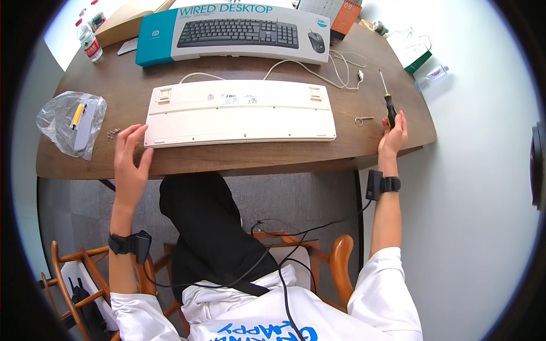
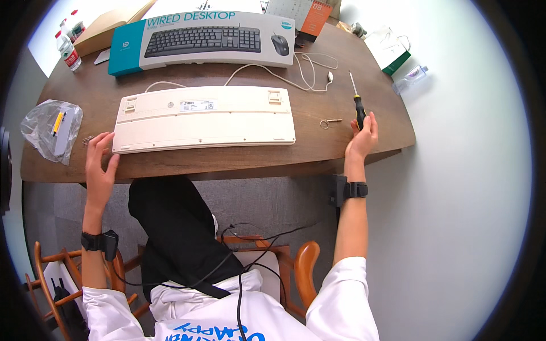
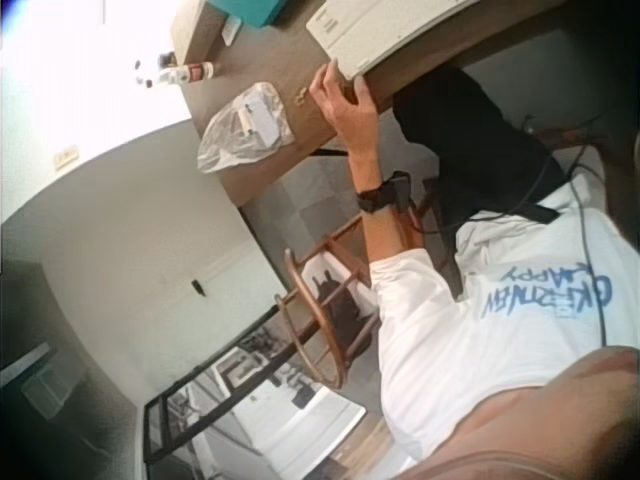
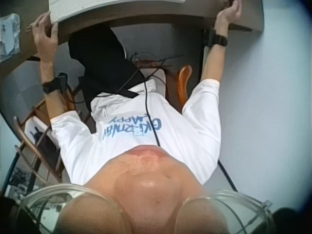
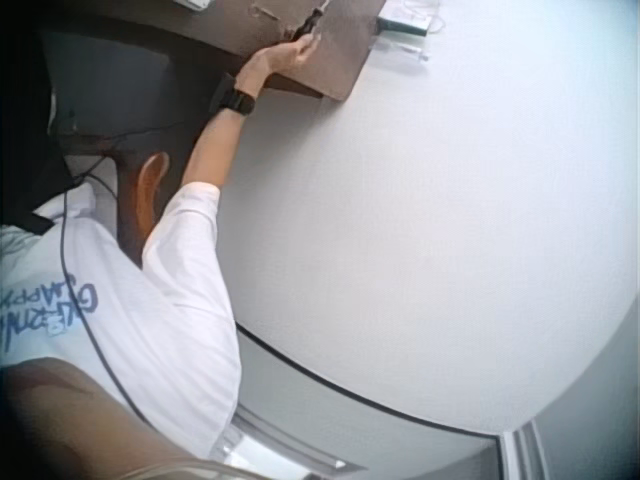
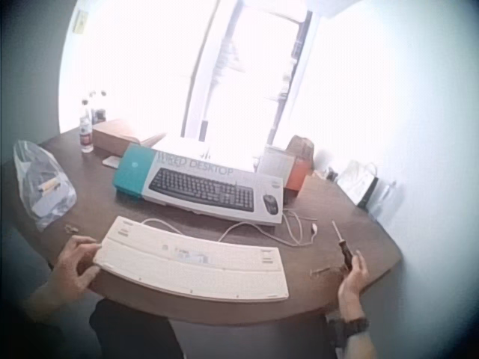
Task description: The person uses a screwdriver to remove screws from the back of a keyboard, then lifts the keyboard out of its outer frame.
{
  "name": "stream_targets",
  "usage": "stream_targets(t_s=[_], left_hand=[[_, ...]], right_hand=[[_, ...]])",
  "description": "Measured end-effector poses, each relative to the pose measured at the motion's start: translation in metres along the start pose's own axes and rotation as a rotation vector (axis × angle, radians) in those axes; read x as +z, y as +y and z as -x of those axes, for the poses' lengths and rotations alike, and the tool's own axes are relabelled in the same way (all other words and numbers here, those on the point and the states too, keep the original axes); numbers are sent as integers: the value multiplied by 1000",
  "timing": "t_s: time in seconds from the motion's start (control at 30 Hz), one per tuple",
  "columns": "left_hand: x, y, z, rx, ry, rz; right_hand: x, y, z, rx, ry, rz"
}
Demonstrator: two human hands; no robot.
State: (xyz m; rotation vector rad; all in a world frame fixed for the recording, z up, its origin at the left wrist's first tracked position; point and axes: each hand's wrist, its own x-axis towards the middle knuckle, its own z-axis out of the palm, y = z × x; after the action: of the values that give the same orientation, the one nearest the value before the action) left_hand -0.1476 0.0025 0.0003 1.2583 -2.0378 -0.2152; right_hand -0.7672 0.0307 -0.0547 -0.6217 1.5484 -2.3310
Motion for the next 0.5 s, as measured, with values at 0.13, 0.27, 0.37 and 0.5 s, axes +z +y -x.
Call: stream_targets(t_s=[0.13, 0.27, 0.37, 0.5], left_hand=[[16, -4, 1, 48, -72, -36], [19, -3, 0, 7, -77, -85], [24, -5, 0, 33, -71, -147], [24, -2, 0, 9, -72, -170]], right_hand=[[-19, -6, -21, -155, 12, 410], [-28, 0, -41, -216, 4, 748], [-28, 3, -41, -366, 9, 953], [-25, 6, -37, -480, -47, 1045]])
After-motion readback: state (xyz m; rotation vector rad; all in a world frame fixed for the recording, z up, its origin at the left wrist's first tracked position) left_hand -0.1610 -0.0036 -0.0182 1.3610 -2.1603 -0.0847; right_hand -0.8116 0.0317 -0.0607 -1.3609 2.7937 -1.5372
